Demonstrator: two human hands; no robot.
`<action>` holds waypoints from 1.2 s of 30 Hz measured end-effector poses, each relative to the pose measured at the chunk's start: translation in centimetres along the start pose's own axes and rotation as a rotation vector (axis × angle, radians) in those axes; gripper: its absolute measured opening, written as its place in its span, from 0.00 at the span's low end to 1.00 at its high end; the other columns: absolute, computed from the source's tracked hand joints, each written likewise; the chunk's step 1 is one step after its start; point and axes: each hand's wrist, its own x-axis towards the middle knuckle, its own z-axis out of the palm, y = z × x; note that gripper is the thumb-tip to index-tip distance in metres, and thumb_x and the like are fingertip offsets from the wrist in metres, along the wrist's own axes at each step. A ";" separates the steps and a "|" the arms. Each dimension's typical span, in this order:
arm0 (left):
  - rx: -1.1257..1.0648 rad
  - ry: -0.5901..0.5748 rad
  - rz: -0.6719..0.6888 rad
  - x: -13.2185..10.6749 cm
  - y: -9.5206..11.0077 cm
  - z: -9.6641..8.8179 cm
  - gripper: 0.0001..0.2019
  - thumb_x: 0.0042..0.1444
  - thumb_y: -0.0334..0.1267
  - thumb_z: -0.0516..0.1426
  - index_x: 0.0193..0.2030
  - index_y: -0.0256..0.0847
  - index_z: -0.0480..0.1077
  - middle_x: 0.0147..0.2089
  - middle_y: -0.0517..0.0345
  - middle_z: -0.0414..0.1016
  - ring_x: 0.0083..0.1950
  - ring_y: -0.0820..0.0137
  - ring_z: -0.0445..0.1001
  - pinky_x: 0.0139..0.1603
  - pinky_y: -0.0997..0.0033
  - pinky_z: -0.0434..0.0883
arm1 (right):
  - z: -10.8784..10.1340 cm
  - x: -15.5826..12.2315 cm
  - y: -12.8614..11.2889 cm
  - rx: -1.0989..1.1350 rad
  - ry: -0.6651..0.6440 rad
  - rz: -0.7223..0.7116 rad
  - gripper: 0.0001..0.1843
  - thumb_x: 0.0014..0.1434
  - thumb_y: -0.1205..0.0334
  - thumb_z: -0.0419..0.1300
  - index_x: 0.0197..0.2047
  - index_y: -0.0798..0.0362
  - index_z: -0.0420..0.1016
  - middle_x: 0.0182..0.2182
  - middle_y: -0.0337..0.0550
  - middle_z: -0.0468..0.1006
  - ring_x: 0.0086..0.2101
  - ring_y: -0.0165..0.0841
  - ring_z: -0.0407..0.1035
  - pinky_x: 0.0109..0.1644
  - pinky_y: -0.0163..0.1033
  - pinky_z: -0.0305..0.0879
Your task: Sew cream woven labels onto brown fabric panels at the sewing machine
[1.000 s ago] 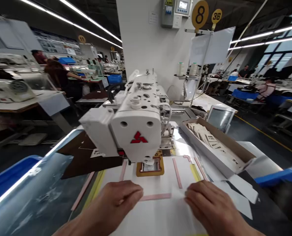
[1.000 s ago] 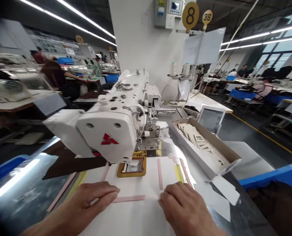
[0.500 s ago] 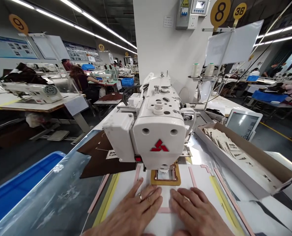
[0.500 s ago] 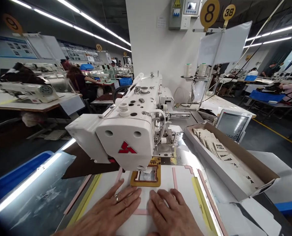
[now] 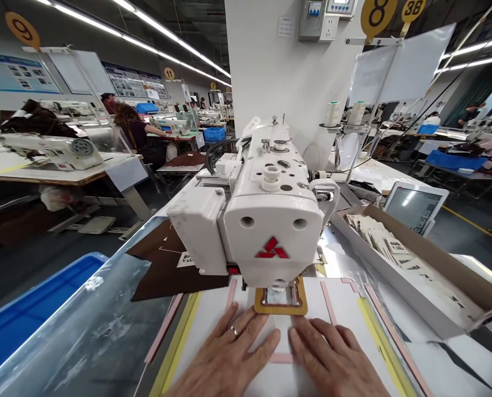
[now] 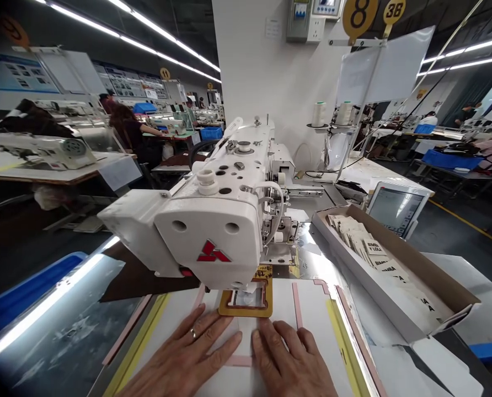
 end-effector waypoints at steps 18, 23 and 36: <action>-0.193 -0.048 -0.097 0.3 0.6 1.8 0.35 0.71 0.63 0.51 0.75 0.44 0.60 0.74 0.43 0.64 0.75 0.48 0.60 0.78 0.43 0.49 | -3.9 0.9 -1.1 0.351 -0.170 0.238 0.46 0.70 0.29 0.50 0.69 0.63 0.66 0.67 0.57 0.71 0.65 0.50 0.63 0.70 0.60 0.56; -0.301 -0.100 -0.092 1.6 0.7 2.8 0.35 0.72 0.65 0.46 0.75 0.45 0.60 0.72 0.49 0.68 0.76 0.50 0.58 0.79 0.44 0.38 | -3.7 0.9 -0.2 0.437 -0.253 0.187 0.51 0.68 0.28 0.47 0.72 0.67 0.59 0.71 0.62 0.63 0.69 0.50 0.55 0.74 0.65 0.46; -0.408 -0.045 -0.155 2.4 0.8 2.2 0.34 0.71 0.67 0.47 0.75 0.51 0.61 0.72 0.56 0.69 0.76 0.51 0.61 0.78 0.43 0.50 | -4.1 0.6 0.9 0.441 -0.260 0.100 0.43 0.71 0.35 0.52 0.73 0.63 0.60 0.69 0.54 0.69 0.68 0.47 0.58 0.71 0.55 0.51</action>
